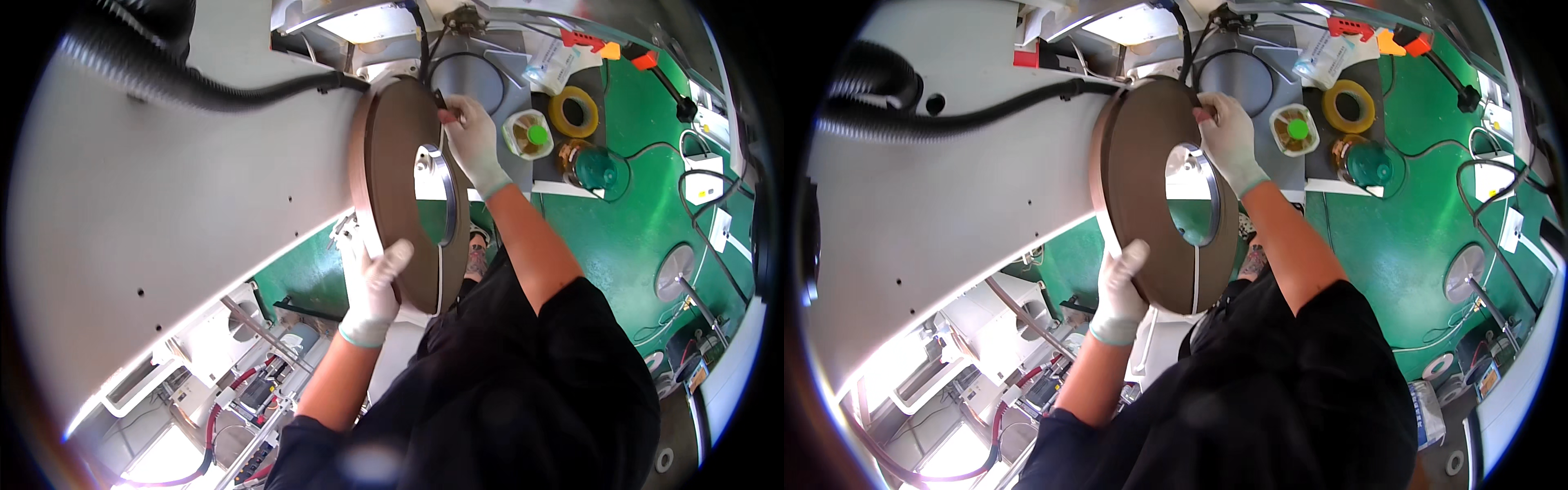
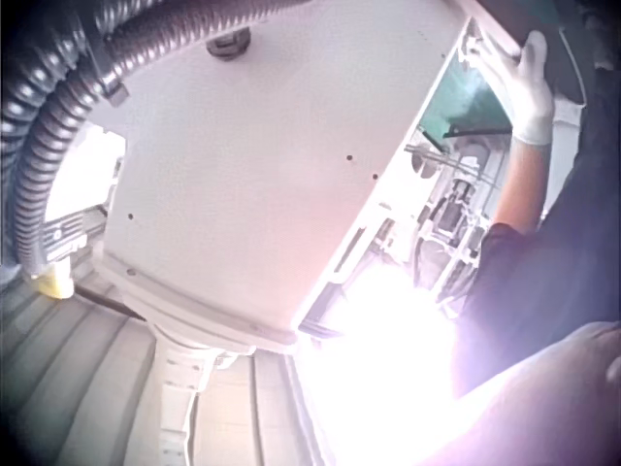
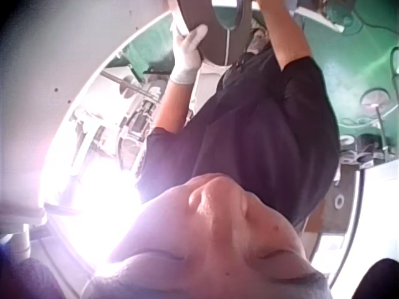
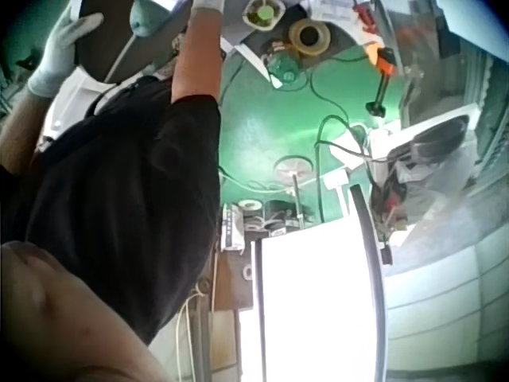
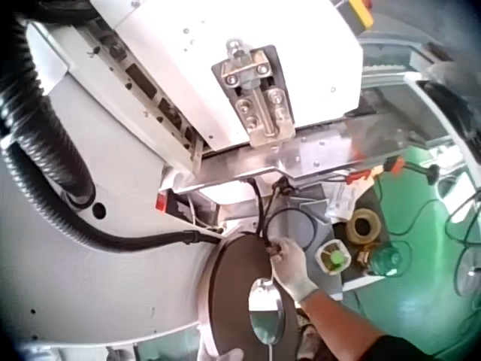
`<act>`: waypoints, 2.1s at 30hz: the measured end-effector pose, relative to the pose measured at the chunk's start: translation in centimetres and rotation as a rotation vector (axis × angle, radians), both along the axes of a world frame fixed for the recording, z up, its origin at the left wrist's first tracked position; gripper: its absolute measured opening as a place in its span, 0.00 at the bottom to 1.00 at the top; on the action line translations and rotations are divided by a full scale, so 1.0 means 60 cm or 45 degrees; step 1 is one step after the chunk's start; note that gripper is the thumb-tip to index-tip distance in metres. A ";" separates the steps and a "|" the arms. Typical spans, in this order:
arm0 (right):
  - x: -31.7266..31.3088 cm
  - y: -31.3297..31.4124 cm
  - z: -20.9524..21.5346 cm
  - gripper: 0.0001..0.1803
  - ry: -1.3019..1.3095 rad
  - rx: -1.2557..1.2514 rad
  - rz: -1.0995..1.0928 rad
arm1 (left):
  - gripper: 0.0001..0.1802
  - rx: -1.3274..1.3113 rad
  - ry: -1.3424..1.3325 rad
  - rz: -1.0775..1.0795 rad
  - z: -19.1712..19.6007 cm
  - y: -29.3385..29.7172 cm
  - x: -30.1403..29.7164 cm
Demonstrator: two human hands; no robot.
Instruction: The person prepares a roll of material by taping the end, feeds the material through the guide rollers and tensioners of an industrial machine, then moves to another part of the factory to retrieve a wooden board and feeds it into a large processing machine.
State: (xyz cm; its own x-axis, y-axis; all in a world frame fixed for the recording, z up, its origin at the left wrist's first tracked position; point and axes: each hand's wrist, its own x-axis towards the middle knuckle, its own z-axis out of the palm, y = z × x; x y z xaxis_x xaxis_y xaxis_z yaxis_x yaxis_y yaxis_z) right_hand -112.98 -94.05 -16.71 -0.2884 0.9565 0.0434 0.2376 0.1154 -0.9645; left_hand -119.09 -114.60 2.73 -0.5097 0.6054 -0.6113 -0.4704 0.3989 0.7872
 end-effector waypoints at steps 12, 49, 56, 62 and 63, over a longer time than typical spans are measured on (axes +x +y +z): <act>0.353 -0.252 0.168 0.03 -0.225 -0.803 0.130 | 0.29 0.320 -0.254 0.010 -0.001 0.094 0.044; 0.362 -0.336 0.305 0.09 -0.737 0.034 0.055 | 0.16 0.433 -0.353 0.156 -0.018 0.119 0.133; 0.365 -0.373 0.295 0.17 -1.003 -0.161 0.220 | 0.16 0.384 -0.317 0.164 -0.027 0.096 0.158; 0.356 -0.367 0.301 0.18 -1.086 -0.196 0.259 | 0.16 0.386 -0.334 0.189 -0.032 0.097 0.165; 0.358 -0.367 0.300 0.18 -1.102 -0.202 0.270 | 0.16 0.391 -0.343 0.178 -0.032 0.096 0.167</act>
